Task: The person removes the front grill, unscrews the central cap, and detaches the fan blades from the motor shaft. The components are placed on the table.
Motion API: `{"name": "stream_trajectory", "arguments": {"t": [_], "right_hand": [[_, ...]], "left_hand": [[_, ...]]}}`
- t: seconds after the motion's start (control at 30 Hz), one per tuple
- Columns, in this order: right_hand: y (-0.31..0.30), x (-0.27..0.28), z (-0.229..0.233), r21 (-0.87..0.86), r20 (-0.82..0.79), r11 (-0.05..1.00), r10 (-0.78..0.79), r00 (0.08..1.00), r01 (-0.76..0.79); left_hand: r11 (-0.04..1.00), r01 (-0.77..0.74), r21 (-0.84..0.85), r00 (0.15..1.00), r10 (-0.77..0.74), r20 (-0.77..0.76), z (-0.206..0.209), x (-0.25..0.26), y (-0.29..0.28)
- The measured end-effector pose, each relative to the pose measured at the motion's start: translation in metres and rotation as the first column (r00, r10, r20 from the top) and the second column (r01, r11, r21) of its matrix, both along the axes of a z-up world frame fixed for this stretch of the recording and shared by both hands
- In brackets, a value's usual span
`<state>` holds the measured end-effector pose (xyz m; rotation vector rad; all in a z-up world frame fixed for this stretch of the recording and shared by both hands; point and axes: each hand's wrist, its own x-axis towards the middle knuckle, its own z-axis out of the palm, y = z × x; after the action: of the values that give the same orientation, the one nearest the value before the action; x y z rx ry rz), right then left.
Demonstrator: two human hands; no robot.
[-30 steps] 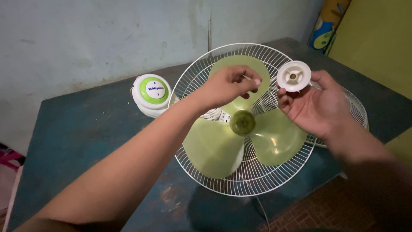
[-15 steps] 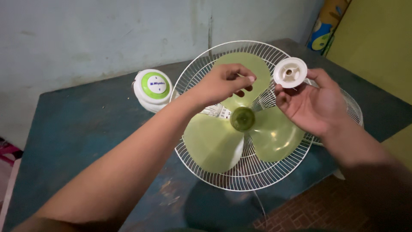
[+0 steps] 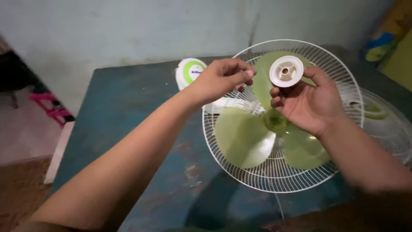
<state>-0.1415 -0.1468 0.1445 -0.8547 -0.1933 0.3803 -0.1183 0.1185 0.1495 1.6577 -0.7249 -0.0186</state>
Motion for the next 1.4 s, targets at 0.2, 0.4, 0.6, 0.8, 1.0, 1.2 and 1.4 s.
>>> {"name": "stream_trajectory", "arguments": {"t": [0.2,0.4,0.6,0.8,1.0,1.2,1.4], "right_hand": [[0.035,0.006,0.004,0.011,0.015,0.994,0.109,0.994,-0.11],[0.066,0.014,0.004,-0.002,-0.009,0.987,0.163,0.987,-0.163],[0.098,0.02,0.0,0.026,0.0,0.954,0.298,0.955,-0.298],[0.129,0.024,-0.006,0.073,-0.017,0.939,0.339,0.941,-0.337],[0.148,0.028,-0.01,0.042,-0.036,0.945,0.326,0.945,-0.325],[0.157,0.031,-0.017,-0.042,-0.059,0.972,0.227,0.972,-0.229],[0.168,0.043,-0.032,-0.146,-0.033,0.964,0.219,0.975,-0.221]], "left_hand": [[0.996,-0.088,-0.02,0.996,0.088,-0.008,0.004,-0.017,0.035],[0.981,-0.194,-0.006,0.981,0.194,0.015,0.011,-0.038,0.066],[0.957,-0.289,-0.002,0.957,0.289,-0.03,0.011,-0.06,0.099],[0.935,-0.354,-0.001,0.935,0.354,-0.032,0.003,-0.077,0.132],[0.925,-0.379,-0.009,0.924,0.378,-0.065,-0.005,-0.074,0.151],[0.944,-0.325,-0.054,0.945,0.321,-0.06,-0.019,-0.053,0.159],[0.955,-0.283,-0.091,0.958,0.276,-0.079,-0.046,-0.028,0.168]]}}
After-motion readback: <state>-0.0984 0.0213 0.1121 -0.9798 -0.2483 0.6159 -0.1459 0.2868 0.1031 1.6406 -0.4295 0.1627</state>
